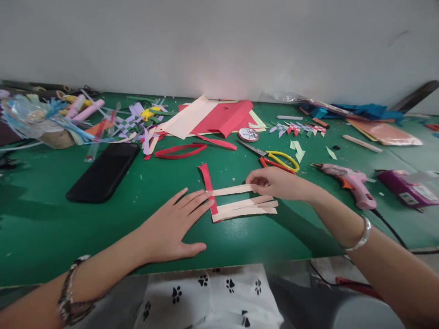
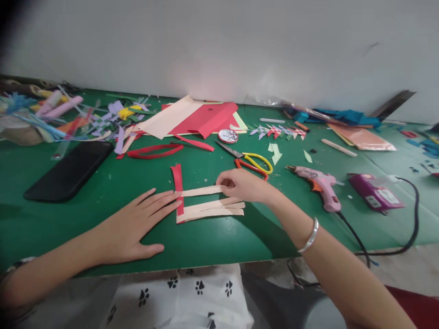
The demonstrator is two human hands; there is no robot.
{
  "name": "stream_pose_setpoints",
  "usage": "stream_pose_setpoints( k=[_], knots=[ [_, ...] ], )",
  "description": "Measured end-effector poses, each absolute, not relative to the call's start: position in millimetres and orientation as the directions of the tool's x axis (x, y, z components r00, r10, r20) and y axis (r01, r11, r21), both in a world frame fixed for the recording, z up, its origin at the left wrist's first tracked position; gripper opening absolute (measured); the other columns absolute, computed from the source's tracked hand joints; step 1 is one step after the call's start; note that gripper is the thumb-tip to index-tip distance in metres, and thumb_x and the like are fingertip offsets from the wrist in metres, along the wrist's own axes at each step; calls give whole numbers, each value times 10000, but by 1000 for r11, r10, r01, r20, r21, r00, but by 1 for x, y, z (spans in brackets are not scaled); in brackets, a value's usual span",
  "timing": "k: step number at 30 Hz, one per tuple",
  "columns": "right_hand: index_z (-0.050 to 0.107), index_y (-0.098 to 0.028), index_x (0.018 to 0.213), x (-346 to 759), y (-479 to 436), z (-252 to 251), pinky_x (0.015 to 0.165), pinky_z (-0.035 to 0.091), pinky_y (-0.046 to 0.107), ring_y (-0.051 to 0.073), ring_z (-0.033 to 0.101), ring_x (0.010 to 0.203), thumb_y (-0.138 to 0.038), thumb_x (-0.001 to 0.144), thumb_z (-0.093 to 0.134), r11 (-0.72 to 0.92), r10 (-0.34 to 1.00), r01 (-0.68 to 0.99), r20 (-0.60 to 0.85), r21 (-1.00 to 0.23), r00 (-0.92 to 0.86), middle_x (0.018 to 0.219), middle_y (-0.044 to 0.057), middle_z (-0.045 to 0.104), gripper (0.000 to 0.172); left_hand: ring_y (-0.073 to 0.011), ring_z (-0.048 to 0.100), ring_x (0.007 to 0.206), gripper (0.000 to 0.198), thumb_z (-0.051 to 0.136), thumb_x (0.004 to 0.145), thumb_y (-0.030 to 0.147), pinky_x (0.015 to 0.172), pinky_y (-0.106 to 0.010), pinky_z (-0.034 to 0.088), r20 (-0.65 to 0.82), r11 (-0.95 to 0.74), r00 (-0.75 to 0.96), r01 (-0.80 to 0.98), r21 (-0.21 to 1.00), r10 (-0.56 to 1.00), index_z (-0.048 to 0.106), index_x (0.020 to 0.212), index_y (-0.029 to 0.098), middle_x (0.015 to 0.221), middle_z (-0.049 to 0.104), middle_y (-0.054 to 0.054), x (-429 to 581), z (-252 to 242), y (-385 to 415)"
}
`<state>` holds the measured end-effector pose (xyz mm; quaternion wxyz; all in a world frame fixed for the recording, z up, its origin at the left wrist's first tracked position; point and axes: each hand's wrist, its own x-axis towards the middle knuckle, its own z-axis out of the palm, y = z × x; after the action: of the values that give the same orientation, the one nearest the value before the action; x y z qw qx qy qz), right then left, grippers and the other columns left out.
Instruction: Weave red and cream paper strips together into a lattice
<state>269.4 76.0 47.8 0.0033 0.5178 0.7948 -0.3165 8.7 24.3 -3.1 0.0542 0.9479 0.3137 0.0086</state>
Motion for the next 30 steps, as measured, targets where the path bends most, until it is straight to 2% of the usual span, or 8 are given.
stream_pose_setpoints(
  k=[6, 11, 20, 30],
  knots=[
    [587, -133, 803, 273, 77, 50, 537, 366, 211, 109, 501, 612, -161, 720, 437, 244, 818, 841, -363, -483, -446, 693, 24, 585, 174, -254, 278, 1268, 715, 448, 757, 531, 1043, -457, 169, -55, -787, 794, 607, 109, 605, 285, 1344, 156, 1397, 302, -90, 10, -2, 24],
    [585, -136, 806, 276, 76, 48, 557, 368, 218, 112, 495, 629, -143, 720, 425, 260, 840, 842, -319, -473, -438, 708, 28, 583, 182, -255, 282, 1265, 707, 456, 753, 525, 1044, -461, 170, -66, -779, 789, 614, 127, 611, 294, 1339, 165, 1393, 311, -89, 10, 0, 24],
    [589, -134, 886, 266, 67, 46, 552, 385, 218, 115, 516, 620, -282, 763, 478, 231, 835, 808, -316, -542, -451, 723, 34, 601, 221, -251, 285, 1263, 696, 478, 746, 486, 1044, -447, 177, -35, -783, 792, 607, 135, 609, 290, 1338, 172, 1398, 302, -91, 9, -2, 24],
    [589, -159, 761, 237, 69, 44, 521, 327, 205, 97, 477, 563, -200, 764, 475, 357, 762, 771, -313, -528, -567, 666, 8, 596, 122, -256, 290, 1259, 696, 481, 744, 466, 1037, -456, 187, -22, -791, 796, 603, 104, 604, 289, 1339, 161, 1408, 275, -103, 9, -1, 23]
  ],
)
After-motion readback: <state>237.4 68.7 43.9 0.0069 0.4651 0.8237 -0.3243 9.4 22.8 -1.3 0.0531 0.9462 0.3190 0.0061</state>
